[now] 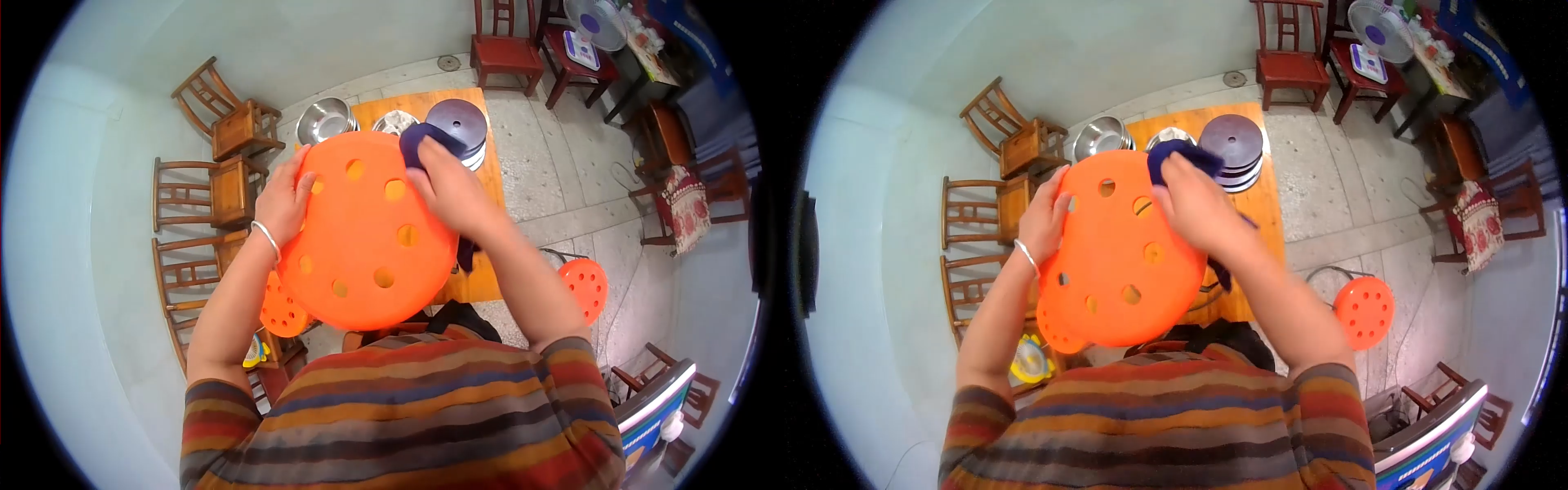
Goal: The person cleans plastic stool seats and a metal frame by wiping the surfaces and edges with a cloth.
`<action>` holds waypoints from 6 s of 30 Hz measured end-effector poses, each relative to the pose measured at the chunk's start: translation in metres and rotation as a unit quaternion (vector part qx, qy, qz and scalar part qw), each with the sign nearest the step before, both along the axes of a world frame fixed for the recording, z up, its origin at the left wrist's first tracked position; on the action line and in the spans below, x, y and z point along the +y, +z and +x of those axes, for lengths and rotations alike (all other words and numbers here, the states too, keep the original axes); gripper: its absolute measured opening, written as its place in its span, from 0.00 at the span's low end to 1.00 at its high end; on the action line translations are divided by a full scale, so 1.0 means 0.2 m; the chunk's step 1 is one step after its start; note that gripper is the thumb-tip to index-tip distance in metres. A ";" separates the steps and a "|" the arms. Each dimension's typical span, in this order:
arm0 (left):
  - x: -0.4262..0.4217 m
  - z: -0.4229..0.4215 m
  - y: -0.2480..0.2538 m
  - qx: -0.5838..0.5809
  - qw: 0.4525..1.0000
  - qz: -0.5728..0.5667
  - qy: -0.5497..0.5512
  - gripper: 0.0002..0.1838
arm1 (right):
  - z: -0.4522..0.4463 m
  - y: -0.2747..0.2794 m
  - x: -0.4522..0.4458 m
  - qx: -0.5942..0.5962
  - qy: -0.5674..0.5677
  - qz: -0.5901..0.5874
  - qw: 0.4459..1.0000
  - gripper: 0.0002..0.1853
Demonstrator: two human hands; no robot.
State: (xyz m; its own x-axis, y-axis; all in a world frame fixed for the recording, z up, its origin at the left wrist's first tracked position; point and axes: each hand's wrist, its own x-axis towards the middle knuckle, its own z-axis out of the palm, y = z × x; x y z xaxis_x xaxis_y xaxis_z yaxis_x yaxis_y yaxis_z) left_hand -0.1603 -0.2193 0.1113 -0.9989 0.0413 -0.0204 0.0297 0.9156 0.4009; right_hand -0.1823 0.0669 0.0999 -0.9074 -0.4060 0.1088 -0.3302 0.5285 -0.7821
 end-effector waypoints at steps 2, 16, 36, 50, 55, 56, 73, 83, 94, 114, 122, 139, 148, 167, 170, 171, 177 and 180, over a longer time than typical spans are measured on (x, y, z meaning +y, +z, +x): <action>-0.02 -0.01 -0.02 0.052 0.998 0.027 -0.017 0.24 | -0.13 -0.01 -0.03 -0.051 0.017 0.025 0.998 0.17; 0.10 0.95 -0.11 -0.024 0.717 0.658 0.228 0.27 | -0.18 -0.30 -0.03 -0.155 -0.062 -0.187 0.968 0.30; -0.30 -0.03 -0.16 -0.010 0.939 0.342 0.038 0.22 | 0.88 -0.12 -0.11 -0.214 -0.212 -0.501 0.811 0.20; -0.18 -0.02 -0.21 -0.034 0.929 0.367 0.021 0.22 | 1.00 -0.19 0.13 0.096 -0.098 -0.310 0.941 0.17; -0.17 -0.02 -0.16 -0.035 0.953 0.300 0.011 0.23 | 0.71 -0.12 -0.02 0.138 -0.101 -0.080 0.982 0.20; -0.17 -0.01 -0.16 -0.042 0.952 0.304 0.014 0.23 | 0.61 -0.12 -0.01 0.121 -0.121 -0.085 0.982 0.19; -0.15 0.01 -0.17 -0.054 0.921 0.383 0.041 0.21 | 0.65 -0.78 0.05 -0.007 -0.241 -0.325 0.914 0.23; -0.13 0.02 -0.14 -0.050 0.922 0.381 0.044 0.21 | 0.63 -0.31 0.17 -0.088 -0.137 -0.431 0.887 0.24; -0.14 0.02 -0.13 -0.030 0.946 0.322 0.011 0.23 | -0.03 0.04 -0.22 0.245 0.171 0.159 0.941 0.22; -0.16 0.00 -0.26 0.006 0.887 0.457 0.066 0.29 | 0.13 0.11 -0.12 0.301 -0.049 0.224 0.925 0.13; -0.18 -0.03 -0.15 -0.134 0.903 0.408 -0.004 0.29 | 0.69 -0.63 0.18 -0.286 -0.350 -0.357 0.818 0.19; 0.31 0.48 0.67 0.035 0.959 0.093 -0.264 0.28 | 0.47 -0.34 0.46 -0.425 -0.168 -0.360 0.813 0.36; 0.19 0.83 0.56 0.123 0.852 -0.123 -0.494 0.19 | 0.19 -0.11 0.33 -0.429 -0.008 -0.514 0.743 0.24; -0.55 0.45 -0.48 0.109 0.912 -0.134 -0.372 0.17 | 0.61 -0.17 -0.02 -0.315 -0.124 -0.435 0.835 0.15; -0.69 0.31 -0.45 0.211 0.892 -0.155 -0.368 0.16 | 0.76 -0.34 -0.06 -0.365 -0.141 -0.355 0.849 0.14; -0.72 0.26 -0.48 0.210 0.886 -0.177 -0.374 0.14 | 0.82 -0.38 -0.10 -0.408 -0.147 -0.358 0.827 0.14; -0.75 0.22 -0.61 0.103 0.858 -0.253 -0.435 0.12 | 0.97 -0.66 -0.24 -0.402 -0.188 -0.420 0.792 0.15; -0.77 0.25 -0.71 0.100 0.863 -0.229 -0.439 0.13 | 0.94 -0.69 -0.25 -0.396 -0.208 -0.428 0.786 0.14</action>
State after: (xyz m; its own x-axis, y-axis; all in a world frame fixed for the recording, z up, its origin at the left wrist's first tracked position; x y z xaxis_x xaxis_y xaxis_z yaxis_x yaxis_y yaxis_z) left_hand -0.1105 -0.3726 -0.0308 -0.5715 0.8179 -0.0663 0.8198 0.5655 -0.0897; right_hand 0.0049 0.0162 -0.0387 -0.8633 -0.1422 -0.4843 0.5003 -0.3685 -0.7835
